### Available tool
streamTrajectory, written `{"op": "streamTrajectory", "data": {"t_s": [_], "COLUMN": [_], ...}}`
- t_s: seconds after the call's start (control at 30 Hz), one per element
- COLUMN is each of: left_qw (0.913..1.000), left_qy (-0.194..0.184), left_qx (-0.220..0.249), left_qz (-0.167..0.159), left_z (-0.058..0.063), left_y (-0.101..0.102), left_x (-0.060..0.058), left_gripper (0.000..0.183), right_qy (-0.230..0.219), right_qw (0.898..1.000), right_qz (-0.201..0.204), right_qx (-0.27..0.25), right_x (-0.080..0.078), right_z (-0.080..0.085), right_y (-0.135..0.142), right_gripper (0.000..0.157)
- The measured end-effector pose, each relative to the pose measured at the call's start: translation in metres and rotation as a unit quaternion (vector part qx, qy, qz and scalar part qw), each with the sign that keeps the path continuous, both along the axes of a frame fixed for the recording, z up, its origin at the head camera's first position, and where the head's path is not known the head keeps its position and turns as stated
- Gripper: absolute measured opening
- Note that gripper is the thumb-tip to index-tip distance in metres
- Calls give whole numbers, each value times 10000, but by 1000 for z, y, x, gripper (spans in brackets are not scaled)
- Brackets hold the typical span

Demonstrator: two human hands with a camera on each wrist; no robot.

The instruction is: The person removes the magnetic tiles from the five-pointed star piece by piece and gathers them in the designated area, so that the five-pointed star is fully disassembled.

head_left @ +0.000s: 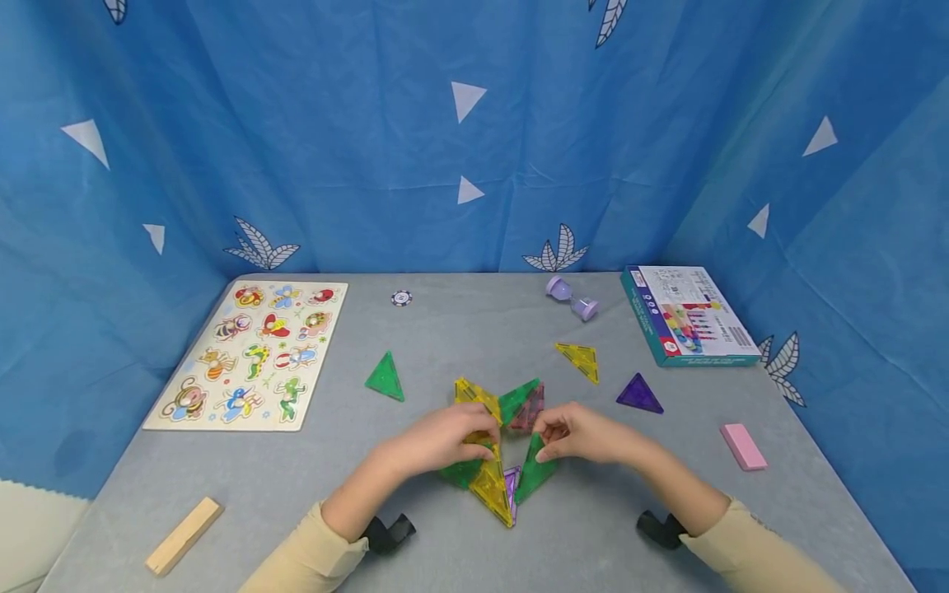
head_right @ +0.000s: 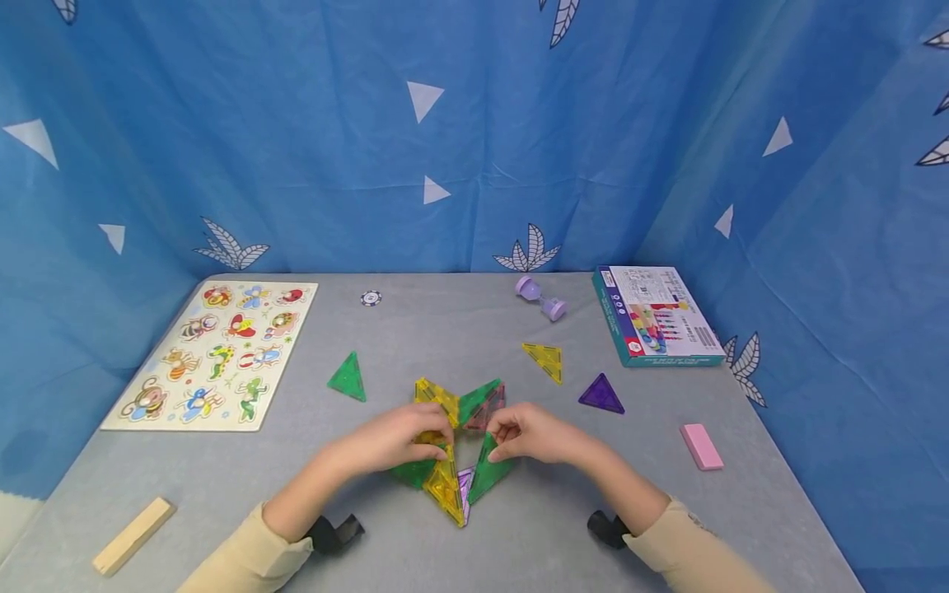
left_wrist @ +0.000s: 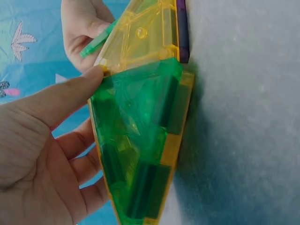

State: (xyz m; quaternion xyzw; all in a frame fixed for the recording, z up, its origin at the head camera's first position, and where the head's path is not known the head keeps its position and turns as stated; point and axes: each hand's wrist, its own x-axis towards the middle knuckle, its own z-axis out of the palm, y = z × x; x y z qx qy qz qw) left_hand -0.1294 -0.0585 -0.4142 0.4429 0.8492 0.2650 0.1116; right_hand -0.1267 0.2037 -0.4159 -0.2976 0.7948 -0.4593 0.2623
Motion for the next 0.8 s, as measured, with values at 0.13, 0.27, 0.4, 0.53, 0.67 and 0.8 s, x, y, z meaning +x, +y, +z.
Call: {"op": "streamTrajectory", "data": {"t_s": [0.13,0.27,0.4,0.53,0.67,0.8], "left_qw": [10000,9999,9998,9997,9997,9997], "left_qy": [-18,-61,-128,-154,-161,-144], "left_qx": [-18,38,124,118,112,137], "left_qz": [21,72,109,154,176,155], "left_z": [-1,-1,-2,-2,-3,-3], "left_y": [-1,-1,-2,-3,-3,-2], "left_x": [-1,-1,-2,-3,-3,-3], "left_gripper": [12,12,12,14,16,16], "right_qy": [-70,-163,-418,-723,-910,-891], "right_qw": [9998,9989,9960,9914,9874,9855], "right_qz": [-164,-430,-738,-942,-1042,-1093], "right_qx": [-25,122,293,547,773,944], "right_x": [-3,-4,-6,-7,-6,-6], "right_z": [9,16,17,16,17,17], "right_y": [24,53,82,107,125,133], "right_gripper": [9,11,15,20,21,22]}}
